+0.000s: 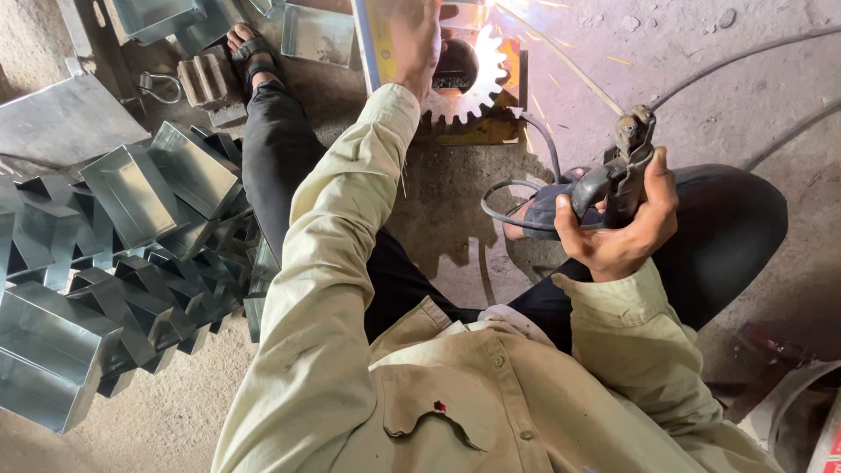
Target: The person sits on the floor and welds the seams of rectangular metal boxes using a welding torch. They pick up each box from a pile, place it on a gear-shaped jig, weld the edges, and then set the finished box aside.
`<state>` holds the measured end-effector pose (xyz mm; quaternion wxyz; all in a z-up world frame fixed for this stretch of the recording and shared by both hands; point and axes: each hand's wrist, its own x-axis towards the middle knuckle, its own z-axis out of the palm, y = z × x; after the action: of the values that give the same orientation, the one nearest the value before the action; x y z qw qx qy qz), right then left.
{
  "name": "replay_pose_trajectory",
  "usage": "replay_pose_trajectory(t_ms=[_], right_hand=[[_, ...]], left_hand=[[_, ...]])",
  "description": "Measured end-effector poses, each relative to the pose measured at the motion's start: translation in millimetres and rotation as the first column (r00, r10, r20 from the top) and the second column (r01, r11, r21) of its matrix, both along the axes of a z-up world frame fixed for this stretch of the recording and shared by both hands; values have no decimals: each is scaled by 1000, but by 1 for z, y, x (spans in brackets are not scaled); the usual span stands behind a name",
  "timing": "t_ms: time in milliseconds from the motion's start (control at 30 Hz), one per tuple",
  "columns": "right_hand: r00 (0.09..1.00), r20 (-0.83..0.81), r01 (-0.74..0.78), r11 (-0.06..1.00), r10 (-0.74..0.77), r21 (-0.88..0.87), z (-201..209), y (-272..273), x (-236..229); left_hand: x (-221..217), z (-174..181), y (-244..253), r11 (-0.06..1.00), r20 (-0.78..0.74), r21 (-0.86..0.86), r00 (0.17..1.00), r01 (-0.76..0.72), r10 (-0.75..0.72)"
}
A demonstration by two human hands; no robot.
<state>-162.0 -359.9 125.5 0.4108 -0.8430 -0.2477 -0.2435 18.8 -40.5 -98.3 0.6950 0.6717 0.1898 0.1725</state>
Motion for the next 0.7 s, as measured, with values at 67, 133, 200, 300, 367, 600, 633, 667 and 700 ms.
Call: replay_pose_trajectory(t_ms=[67,133,200,300,367,600,633,667,700], right_hand=[[998,-46,-31,999,33,37,2,-1,0],[993,-87,-70,994,77,84,2,-2,1],[984,-120,-115,983,132,143,2,-2,1],[993,-95,-64,995,72,80,4,-1,-1],[991,-106,-70,993,80,90,5,-1,0],[987,-148,-47,991,66,129,-7,-6,-1],[989,-141,-31,992,48,123,-10,-7,-2],[991,-134,-16,993,32,118,-12,-9,-4],[994,-113,8,994,4,106,-13,-11,-4]], left_hand=[[-1,-1,0,1000,3,-17,1000,16,-16],[-5,2,0,995,-57,-91,998,33,-38],[-7,8,-1,987,-107,-152,992,44,-61],[-8,14,-2,985,-118,-166,991,47,-67],[-7,15,0,986,-111,-162,992,43,-62],[-1,6,4,988,-93,-153,995,23,-38],[0,2,3,988,-93,-151,995,17,-32],[2,-2,3,989,-99,-150,995,15,-30],[6,-6,4,987,-98,-158,995,12,-28]])
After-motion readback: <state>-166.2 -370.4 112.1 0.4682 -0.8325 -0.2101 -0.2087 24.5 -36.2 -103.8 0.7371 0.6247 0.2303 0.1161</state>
